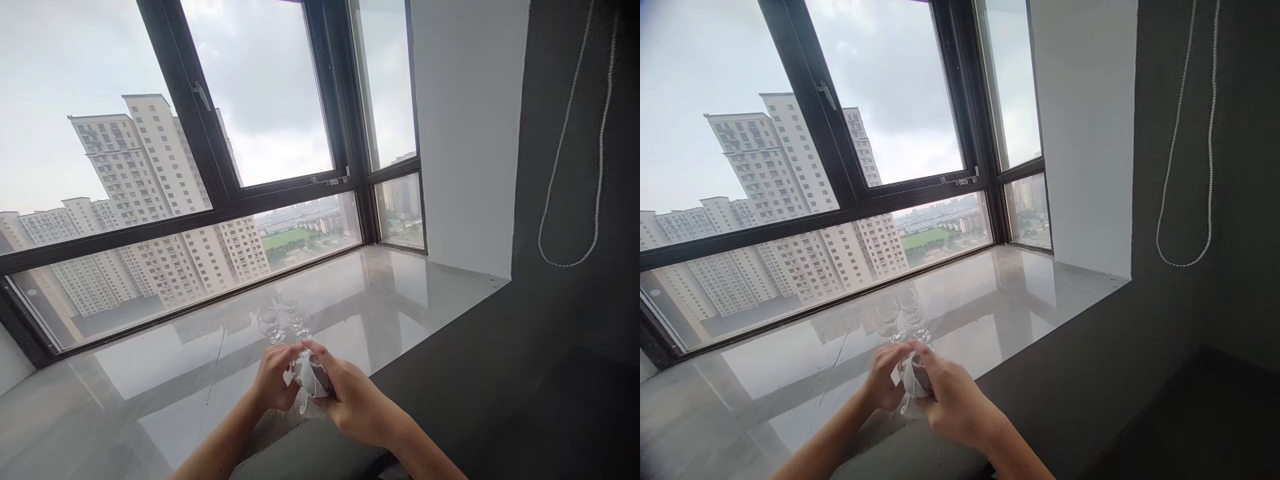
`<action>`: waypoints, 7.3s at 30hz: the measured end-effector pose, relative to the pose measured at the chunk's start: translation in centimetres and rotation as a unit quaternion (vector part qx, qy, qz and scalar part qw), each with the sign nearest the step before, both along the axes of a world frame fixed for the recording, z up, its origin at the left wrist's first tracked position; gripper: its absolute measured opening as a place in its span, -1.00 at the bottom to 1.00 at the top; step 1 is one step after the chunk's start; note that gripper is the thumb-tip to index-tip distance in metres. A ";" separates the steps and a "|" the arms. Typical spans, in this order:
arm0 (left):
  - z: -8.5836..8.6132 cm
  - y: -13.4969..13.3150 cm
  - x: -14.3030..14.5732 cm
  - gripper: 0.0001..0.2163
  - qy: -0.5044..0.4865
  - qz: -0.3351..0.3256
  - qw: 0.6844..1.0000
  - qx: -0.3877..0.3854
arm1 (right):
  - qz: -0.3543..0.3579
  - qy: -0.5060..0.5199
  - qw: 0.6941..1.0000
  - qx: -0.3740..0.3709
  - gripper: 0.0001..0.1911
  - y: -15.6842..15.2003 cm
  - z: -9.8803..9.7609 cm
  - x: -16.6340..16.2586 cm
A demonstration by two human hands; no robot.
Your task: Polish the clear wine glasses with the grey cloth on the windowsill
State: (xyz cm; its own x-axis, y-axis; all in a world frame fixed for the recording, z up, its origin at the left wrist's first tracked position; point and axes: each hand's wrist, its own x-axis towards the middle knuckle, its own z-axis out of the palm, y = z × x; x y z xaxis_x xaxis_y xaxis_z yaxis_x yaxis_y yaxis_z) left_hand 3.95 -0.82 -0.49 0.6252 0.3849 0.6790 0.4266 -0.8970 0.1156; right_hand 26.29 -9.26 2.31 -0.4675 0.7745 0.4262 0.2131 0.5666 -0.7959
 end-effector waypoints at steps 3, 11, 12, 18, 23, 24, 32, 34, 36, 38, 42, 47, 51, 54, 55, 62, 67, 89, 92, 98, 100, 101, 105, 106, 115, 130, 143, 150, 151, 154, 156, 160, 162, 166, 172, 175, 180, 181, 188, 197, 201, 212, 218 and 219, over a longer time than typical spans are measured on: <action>-0.3 0.1 -0.1 -0.61 -0.013 0.009 1.000 -0.008 | 0.012 0.073 0.997 -0.027 -0.16 0.5 -0.2 -0.4; -0.2 0.2 -0.9 -0.63 -0.082 0.065 0.994 -0.025 | 0.047 0.327 0.931 -0.157 -0.29 1.9 -0.9 0.2; -0.1 0.2 -1.0 -0.63 -0.102 0.074 0.991 -0.036 | 0.035 0.346 0.923 -0.162 -0.30 2.0 -1.0 0.6; -0.1 1.0 -1.5 -0.71 -0.317 0.091 0.935 -0.131 | -0.151 0.376 0.906 -0.120 -0.38 4.1 -2.7 2.8; -0.2 1.6 -1.6 -0.72 -0.379 0.094 0.903 -0.176 | -0.419 0.167 0.892 0.039 -0.47 6.5 -7.4 3.9; -0.1 1.6 -1.6 -0.72 -0.376 0.092 0.904 -0.178 | -0.423 0.114 0.896 0.071 -0.47 6.8 -8.3 4.0; 0.1 0.8 -1.0 -0.72 -0.335 0.096 0.922 -0.169 | -0.459 -0.054 0.855 0.235 -0.48 7.4 -10.9 3.4; 0.1 0.7 -0.8 -0.71 -0.328 0.097 0.924 -0.168 | -0.462 -0.057 0.850 0.246 -0.48 7.3 -10.8 3.4; 0.2 0.6 -0.6 -0.70 -0.321 0.095 0.926 -0.176 | -0.462 -0.056 0.848 0.253 -0.48 7.3 -10.8 3.5; 0.1 0.5 -0.5 -0.71 -0.313 0.087 0.927 -0.189 | -0.461 -0.056 0.848 0.257 -0.48 7.3 -10.8 3.5; -0.1 0.4 -0.1 -0.72 -0.296 0.068 0.928 -0.217 | -0.463 -0.060 0.844 0.265 -0.47 7.3 -11.0 3.5; -0.3 0.6 0.2 -0.71 -0.294 0.058 0.923 -0.242 | -0.462 -0.061 0.844 0.264 -0.46 7.3 -11.1 3.4; -0.2 0.7 0.3 -0.72 -0.292 0.052 0.923 -0.244 | -0.466 -0.059 0.842 0.265 -0.46 7.3 -11.1 3.3; -0.2 0.7 0.3 -0.73 -0.292 0.053 0.923 -0.243 | -0.466 -0.060 0.841 0.267 -0.47 7.3 -11.0 3.3; -0.2 0.7 0.3 -0.73 -0.294 0.053 0.923 -0.243 | -0.465 -0.061 0.842 0.268 -0.47 7.3 -11.0 3.3; -0.2 0.9 0.3 -0.72 -0.308 0.045 0.914 -0.259 | -0.460 -0.059 0.844 0.268 -0.45 7.4 -11.2 3.3; -0.4 1.1 0.3 -0.71 -0.327 0.035 0.902 -0.279 | -0.460 -0.056 0.845 0.266 -0.45 7.4 -11.3 3.3; -0.4 0.6 0.9 -0.70 -0.336 0.075 0.902 -0.259 | -0.461 -0.051 0.838 0.288 -0.48 7.4 -11.4 3.4; -0.3 0.7 0.8 -0.73 -0.322 0.095 0.916 -0.219 | -0.463 -0.052 0.837 0.287 -0.49 7.4 -11.3 3.4; -0.8 0.9 0.3 -0.69 -0.275 0.144 0.938 -0.153 | -0.463 -0.054 0.838 0.284 -0.49 7.4 -11.4 3.5; -1.0 1.1 0.0 -0.69 -0.246 0.157 0.947 -0.136 | -0.465 -0.053 0.836 0.285 -0.49 7.4 -11.4 3.5; -1.1 1.2 -0.2 -0.71 -0.229 0.162 0.951 -0.129 | -0.466 -0.052 0.836 0.286 -0.49 7.5 -11.4 3.5; -1.4 1.7 -0.7 -0.79 -0.168 0.167 0.966 -0.107 | -0.466 -0.054 0.835 0.288 -0.49 7.6 -11.5 3.4; -1.4 1.8 -0.8 -0.80 -0.161 0.170 0.967 -0.102 | -0.468 -0.055 0.834 0.288 -0.49 7.6 -11.5 3.4; -1.1 1.8 -0.3 -0.75 -0.191 0.193 0.953 -0.131 | -0.465 -0.055 0.836 0.287 -0.49 7.6 -11.4 3.4; -0.7 2.4 0.0 -0.76 -0.396 0.160 0.860 -0.280 | -0.463 -0.049 0.838 0.284 -0.51 7.4 -11.3 3.4; 0.0 1.3 0.6 -0.81 -0.370 0.207 0.859 -0.287 | -0.465 -0.053 0.834 0.293 -0.51 7.4 -11.2 3.4; -0.1 1.4 0.8 -0.78 -0.354 0.227 0.852 -0.310 | -0.464 -0.051 0.835 0.291 -0.52 7.3 -11.1 3.4; -0.1 1.3 0.9 -0.77 -0.357 0.226 0.849 -0.317 | -0.464 -0.051 0.835 0.290 -0.53 7.3 -11.1 3.4; -0.1 1.3 1.0 -0.77 -0.367 0.218 0.842 -0.329 | -0.467 -0.053 0.834 0.289 -0.52 7.3 -11.2 3.5; -0.1 1.3 1.0 -0.77 -0.372 0.215 0.840 -0.332 | -0.468 -0.052 0.834 0.289 -0.52 7.3 -11.2 3.5; -0.3 1.4 0.9 -0.77 -0.372 0.217 0.838 -0.336 | -0.465 -0.051 0.837 0.284 -0.53 7.3 -11.2 3.5; -0.4 1.5 0.8 -0.78 -0.372 0.217 0.836 -0.340 | -0.467 -0.052 0.836 0.284 -0.54 7.3 -11.2 3.5; -0.6 1.7 0.7 -0.79 -0.375 0.214 0.834 -0.343 | -0.469 -0.050 0.833 0.289 -0.56 7.4 -11.3 3.5; -0.7 1.5 0.7 -0.78 -0.367 0.218 0.836 -0.343 | -0.470 -0.052 0.834 0.283 -0.55 7.4 -11.3 3.4; -0.7 1.5 0.7 -0.79 -0.360 0.225 0.838 -0.344 | -0.467 -0.050 0.834 0.289 -0.55 7.4 -11.3 3.4; -0.9 1.6 0.6 -0.80 -0.353 0.225 0.841 -0.344 | -0.465 -0.051 0.835 0.289 -0.55 7.4 -11.3 3.5; -0.9 1.6 0.7 -0.81 -0.352 0.226 0.841 -0.344 | -0.466 -0.052 0.836 0.287 -0.55 7.4 -11.3 3.5; -0.8 1.4 0.9 -0.80 -0.346 0.235 0.839 -0.347 | -0.467 -0.052 0.833 0.291 -0.54 7.4 -11.3 3.4; -1.2 1.8 0.8 -0.85 -0.328 0.249 0.842 -0.348 | -0.471 -0.055 0.831 0.292 -0.53 7.3 -11.2 3.5; -1.2 1.9 0.8 -0.87 -0.317 0.261 0.846 -0.339 | -0.466 -0.052 0.834 0.292 -0.53 7.3 -11.3 3.5; -1.6 2.3 0.6 -0.86 -0.280 0.278 0.864 -0.313 | -0.464 -0.056 0.833 0.295 -0.52 7.2 -11.2 3.5; -0.9 1.1 1.0 -0.93 -0.279 0.207 0.896 -0.275 | -0.468 -0.056 0.831 0.296 -0.52 7.2 -11.1 3.5; -0.6 0.7 1.1 -0.92 -0.273 0.186 0.907 -0.260 | -0.468 -0.057 0.830 0.297 -0.52 7.2 -11.1 3.5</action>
State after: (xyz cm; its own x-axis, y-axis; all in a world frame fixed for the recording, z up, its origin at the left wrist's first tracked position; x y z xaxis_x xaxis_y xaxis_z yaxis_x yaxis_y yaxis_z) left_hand 5.02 -0.07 -1.09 0.0107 0.8576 0.5142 0.4401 -0.4657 0.7677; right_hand 29.80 -2.04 -8.78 0.1576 0.4908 0.8569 0.8364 0.3950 -0.3801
